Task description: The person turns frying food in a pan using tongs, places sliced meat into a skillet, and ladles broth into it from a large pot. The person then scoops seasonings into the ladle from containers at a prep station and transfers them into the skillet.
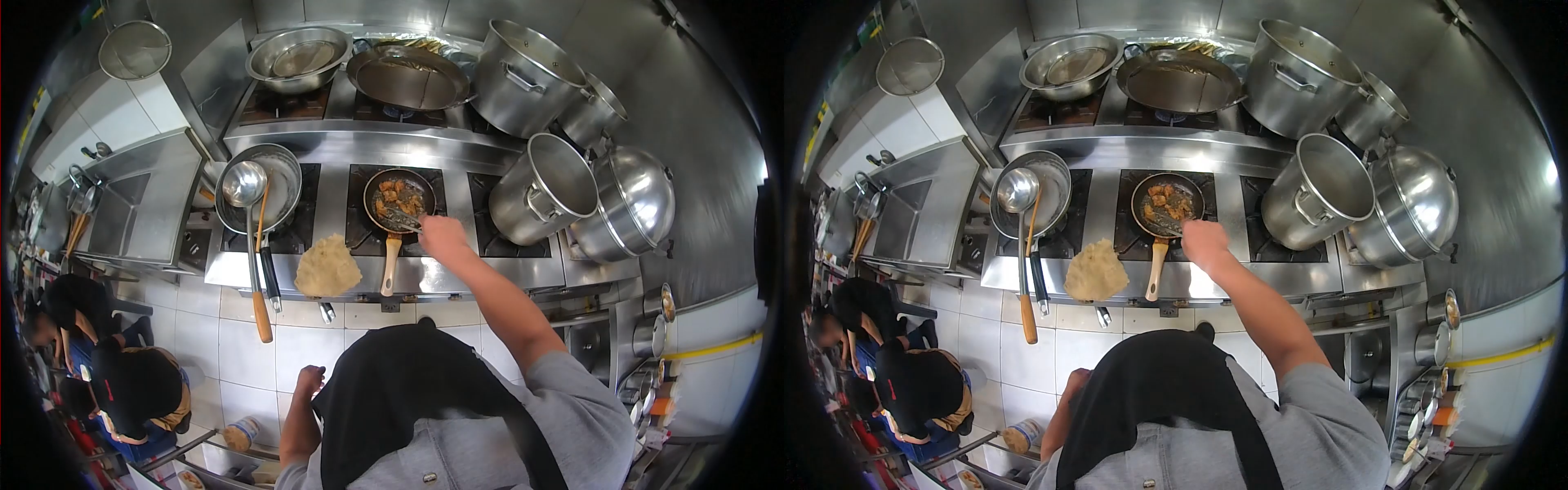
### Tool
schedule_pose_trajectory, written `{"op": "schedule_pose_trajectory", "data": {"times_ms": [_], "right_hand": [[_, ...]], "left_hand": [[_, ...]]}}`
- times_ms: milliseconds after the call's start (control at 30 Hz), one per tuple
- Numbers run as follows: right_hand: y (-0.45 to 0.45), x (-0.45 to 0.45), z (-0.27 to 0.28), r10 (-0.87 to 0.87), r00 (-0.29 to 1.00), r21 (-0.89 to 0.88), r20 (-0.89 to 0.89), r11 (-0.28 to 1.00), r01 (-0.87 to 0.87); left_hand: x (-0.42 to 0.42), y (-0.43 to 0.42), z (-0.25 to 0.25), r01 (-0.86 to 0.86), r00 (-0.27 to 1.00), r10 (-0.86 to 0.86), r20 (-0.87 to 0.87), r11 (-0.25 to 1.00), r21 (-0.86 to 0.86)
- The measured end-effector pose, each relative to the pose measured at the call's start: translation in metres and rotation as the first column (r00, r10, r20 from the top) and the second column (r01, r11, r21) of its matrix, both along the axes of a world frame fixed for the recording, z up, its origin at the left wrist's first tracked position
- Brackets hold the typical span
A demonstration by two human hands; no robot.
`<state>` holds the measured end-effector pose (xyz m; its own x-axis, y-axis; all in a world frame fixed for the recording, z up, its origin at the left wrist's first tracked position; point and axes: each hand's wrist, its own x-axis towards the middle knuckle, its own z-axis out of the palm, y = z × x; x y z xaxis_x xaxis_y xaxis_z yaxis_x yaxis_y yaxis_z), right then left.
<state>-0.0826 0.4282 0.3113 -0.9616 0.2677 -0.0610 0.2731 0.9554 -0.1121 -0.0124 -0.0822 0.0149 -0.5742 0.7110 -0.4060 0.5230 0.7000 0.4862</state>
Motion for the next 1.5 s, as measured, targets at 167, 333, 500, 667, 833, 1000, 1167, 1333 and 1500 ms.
{"op": "schedule_pose_trajectory", "data": {"times_ms": [167, 333, 500, 667, 833, 1000, 1167, 1333, 1500], "right_hand": [[-0.002, -0.016, -0.003, 0.016, 0.998, 0.045, 0.067, 0.999, -0.019], [0.004, -0.011, 0.007, -0.021, 0.999, 0.089, 0.049, 0.996, 0.016], [0.0, -0.01, 0.016, -0.049, 0.998, 0.069, 0.044, 0.997, 0.045], [0.003, -0.004, 0.002, -0.033, 0.999, 0.067, 0.038, 0.997, 0.031], [0.0, 0.022, 0.023, -0.145, 0.989, -0.079, 0.017, 0.986, 0.146], [0.015, 0.071, 0.005, -0.227, 0.973, -0.205, -0.039, 0.955, 0.215], [0.018, 0.105, -0.007, -0.329, 0.94, -0.277, -0.088, 0.915, 0.294], [0.016, 0.119, -0.014, -0.347, 0.932, -0.307, -0.106, 0.903, 0.302], [0.014, 0.114, -0.01, -0.37, 0.92, -0.326, -0.134, 0.893, 0.311]], "left_hand": [[0.01, 0.002, -0.008, -0.606, 0.725, 0.5, 0.474, 0.79, 0.094], [0.011, -0.001, -0.005, -0.068, 0.997, 0.067, 0.039, 0.998, 0.016], [0.023, 0.0, 0.027, -0.284, 0.945, 0.273, 0.183, 0.958, 0.038], [0.012, -0.002, 0.004, -0.009, 1.0, 0.009, 0.0, 0.999, 0.053], [0.003, 0.01, 0.002, -0.374, 0.865, 0.354, 0.356, 0.927, -0.012], [-0.004, 0.015, 0.014, -0.223, 0.952, 0.206, 0.228, 0.973, 0.055], [-0.007, 0.013, 0.026, -0.054, 0.989, 0.047, 0.138, 0.997, 0.049], [-0.034, 0.009, 0.015, 0.195, 0.981, -0.194, -0.02, 0.979, 0.05], [-0.042, 0.015, -0.001, -0.271, 0.918, 0.163, 0.362, 0.924, 0.271]]}}
